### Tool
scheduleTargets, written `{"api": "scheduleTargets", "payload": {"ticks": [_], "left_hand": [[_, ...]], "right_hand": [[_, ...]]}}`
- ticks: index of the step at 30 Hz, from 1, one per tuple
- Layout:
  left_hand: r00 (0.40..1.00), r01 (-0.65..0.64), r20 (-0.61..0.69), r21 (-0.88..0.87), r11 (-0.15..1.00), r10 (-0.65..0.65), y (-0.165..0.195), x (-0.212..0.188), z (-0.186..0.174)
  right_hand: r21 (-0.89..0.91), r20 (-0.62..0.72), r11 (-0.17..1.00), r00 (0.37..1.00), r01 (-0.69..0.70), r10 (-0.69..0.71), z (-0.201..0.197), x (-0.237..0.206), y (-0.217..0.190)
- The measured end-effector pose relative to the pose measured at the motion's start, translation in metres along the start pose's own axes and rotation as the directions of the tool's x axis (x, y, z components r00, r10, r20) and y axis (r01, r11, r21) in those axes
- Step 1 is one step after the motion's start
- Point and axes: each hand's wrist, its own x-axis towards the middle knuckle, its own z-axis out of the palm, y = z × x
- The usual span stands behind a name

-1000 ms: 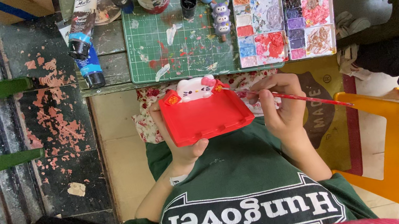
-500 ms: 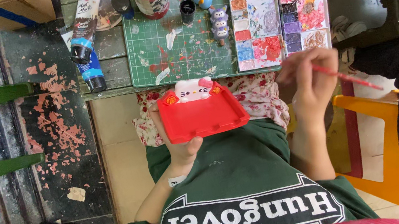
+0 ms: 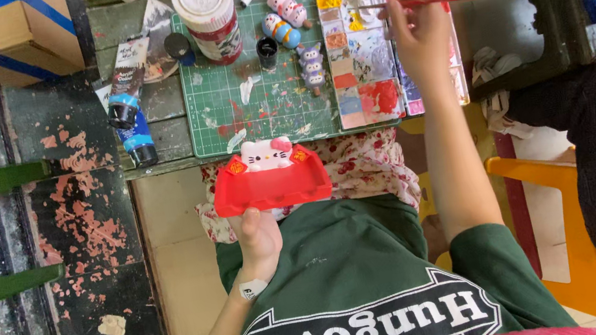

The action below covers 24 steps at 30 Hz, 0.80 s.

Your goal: The person holds a small white cat figurine resting on a red plastic tray and paints it with a brush, dipping the brush into paint containers on the table and applying paint to the figurine's face and body, rotating the figurine to reach different sides.

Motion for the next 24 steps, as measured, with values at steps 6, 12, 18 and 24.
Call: {"api": "scheduleTargets", "payload": {"ticks": [6, 12, 18, 24], "left_hand": [[0.999, -0.042, -0.008, 0.019, 0.999, 0.042, 0.005, 0.001, 0.002], [0.999, -0.052, 0.008, 0.075, 0.996, 0.052, 0.009, -0.005, 0.007], [0.992, -0.129, 0.036, 0.209, 0.969, 0.124, 0.014, -0.006, 0.014], [0.989, -0.150, 0.065, 0.484, 0.862, 0.136, 0.023, -0.009, 0.029]], "right_hand": [[-0.343, 0.001, 0.939, 0.999, 0.040, -0.042, 0.027, 0.024, -0.017], [-0.456, 0.012, 0.881, 0.990, 0.127, -0.137, 0.029, 0.024, -0.016], [-0.243, 0.020, 0.969, 0.998, 0.055, -0.052, 0.022, 0.010, -0.014], [0.358, 0.096, 0.918, 0.985, -0.171, 0.146, 0.014, -0.108, -0.059]]}}
